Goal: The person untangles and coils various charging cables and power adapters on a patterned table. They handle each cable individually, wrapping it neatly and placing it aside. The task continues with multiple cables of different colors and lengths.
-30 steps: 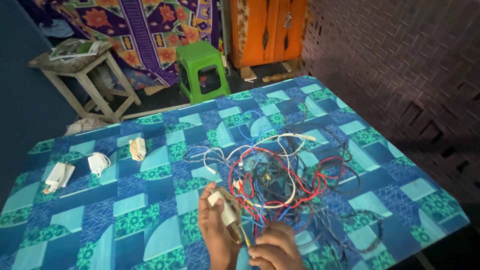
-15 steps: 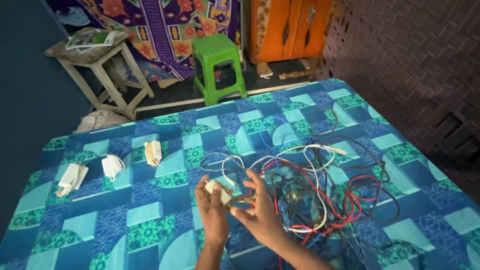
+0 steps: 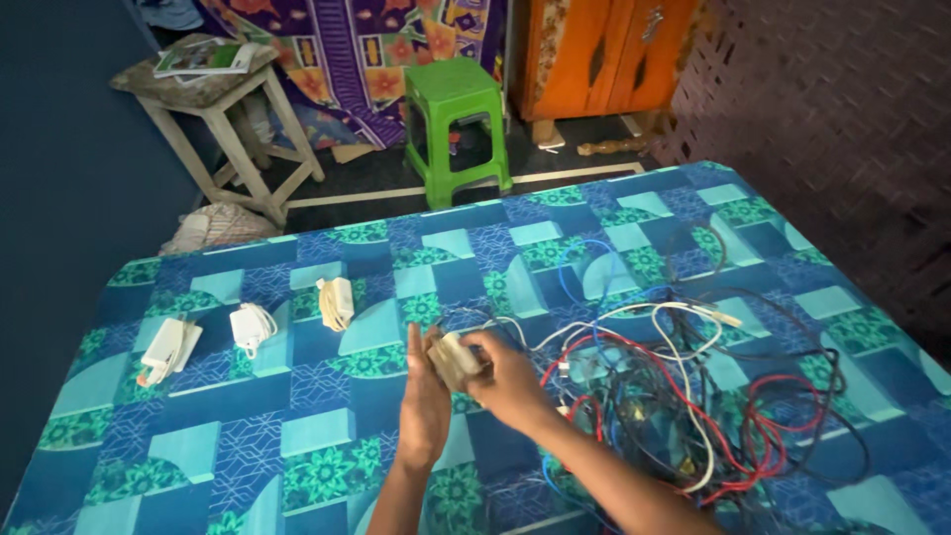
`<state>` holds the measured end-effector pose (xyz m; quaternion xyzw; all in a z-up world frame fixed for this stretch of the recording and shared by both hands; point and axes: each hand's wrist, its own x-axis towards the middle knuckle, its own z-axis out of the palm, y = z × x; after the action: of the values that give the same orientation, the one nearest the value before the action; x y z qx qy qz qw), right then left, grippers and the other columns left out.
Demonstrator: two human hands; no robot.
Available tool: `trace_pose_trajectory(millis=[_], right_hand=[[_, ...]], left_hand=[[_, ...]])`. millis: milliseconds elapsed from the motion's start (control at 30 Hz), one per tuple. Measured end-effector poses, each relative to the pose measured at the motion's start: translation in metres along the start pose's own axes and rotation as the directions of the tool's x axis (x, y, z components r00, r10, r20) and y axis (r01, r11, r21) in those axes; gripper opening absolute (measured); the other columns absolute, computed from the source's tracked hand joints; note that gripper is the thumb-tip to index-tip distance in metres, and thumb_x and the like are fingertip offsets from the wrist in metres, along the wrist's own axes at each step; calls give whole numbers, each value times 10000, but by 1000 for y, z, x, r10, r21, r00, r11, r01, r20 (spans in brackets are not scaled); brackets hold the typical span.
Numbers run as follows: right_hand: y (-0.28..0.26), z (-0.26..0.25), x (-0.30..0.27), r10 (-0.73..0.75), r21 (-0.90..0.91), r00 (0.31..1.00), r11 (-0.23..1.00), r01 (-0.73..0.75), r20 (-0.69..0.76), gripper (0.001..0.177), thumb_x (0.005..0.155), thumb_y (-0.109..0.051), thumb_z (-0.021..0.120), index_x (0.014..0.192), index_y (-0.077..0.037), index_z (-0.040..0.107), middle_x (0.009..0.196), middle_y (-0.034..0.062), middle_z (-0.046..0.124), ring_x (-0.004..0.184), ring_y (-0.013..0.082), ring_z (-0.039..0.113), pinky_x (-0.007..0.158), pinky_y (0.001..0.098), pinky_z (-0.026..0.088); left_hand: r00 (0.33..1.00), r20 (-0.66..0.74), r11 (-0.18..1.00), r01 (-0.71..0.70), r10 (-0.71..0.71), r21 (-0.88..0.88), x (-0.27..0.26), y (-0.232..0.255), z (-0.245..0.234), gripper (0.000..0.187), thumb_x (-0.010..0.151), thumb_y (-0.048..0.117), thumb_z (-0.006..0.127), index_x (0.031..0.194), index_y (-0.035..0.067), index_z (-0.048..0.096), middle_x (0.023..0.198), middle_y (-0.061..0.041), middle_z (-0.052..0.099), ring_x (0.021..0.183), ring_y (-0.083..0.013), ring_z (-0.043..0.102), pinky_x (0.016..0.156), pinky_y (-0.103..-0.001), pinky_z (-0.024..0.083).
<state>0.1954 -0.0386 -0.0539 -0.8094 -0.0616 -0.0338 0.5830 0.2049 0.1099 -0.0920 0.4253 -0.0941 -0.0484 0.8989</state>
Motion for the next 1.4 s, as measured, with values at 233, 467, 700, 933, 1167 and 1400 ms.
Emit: trace_pose_trajectory(millis=[233,467,700,933,1167,1400], right_hand=[[-2,-4,58,105,310,993,943,-118,56,453,853,-22,714,1281,-51,571,969,114,683,733,138,700,523,286,560],[6,32,132,140,342,989,933,-114,-52,466,814,-24,749,1246,-33,574,893,107,714,704,160,697,482,294,542],[57,59,178,59,-168,955,979,-112,-291,497,744,-126,821,1204,-109,633,876,128,732,746,242,730,650,383,595],[75,51,190,-32,-329,943,941,-84,-332,749,718,-172,821,1363,-86,451,996,214,732,908,397,730,792,470,569],[68,53,187,11,-391,958,912,-128,-287,1098,711,-245,829,1567,-71,165,1084,288,703,986,439,701,835,470,566],[44,24,174,120,-311,983,937,-158,-139,1086,755,-343,829,1576,-27,193,1258,314,640,975,383,713,747,448,583]], left_hand=[[991,-58,989,-119,124,91,-4,4,-16,890,999,564,388,1636,146,-72,1694,-208,157,1575,-310,140,1234,-512,112],[979,-133,979,-136,156,153,-2,-7,-21,906,1002,532,433,1634,89,-42,1675,-237,192,1579,-322,145,1239,-520,141],[966,-181,974,-153,183,165,-4,-10,-20,842,1021,459,450,1634,80,14,1668,-226,231,1567,-306,199,1244,-496,199],[964,-220,976,-109,150,187,-3,-10,-17,760,1032,390,430,1628,92,64,1619,-223,317,1539,-293,275,1241,-476,239],[963,-221,967,-98,152,236,-4,-5,-14,741,1038,358,417,1627,105,47,1605,-213,334,1523,-288,305,1236,-470,261],[960,-241,966,-79,140,245,-5,-3,-14,759,1025,398,434,1622,107,68,1587,-230,358,1498,-302,339,1218,-472,291]])
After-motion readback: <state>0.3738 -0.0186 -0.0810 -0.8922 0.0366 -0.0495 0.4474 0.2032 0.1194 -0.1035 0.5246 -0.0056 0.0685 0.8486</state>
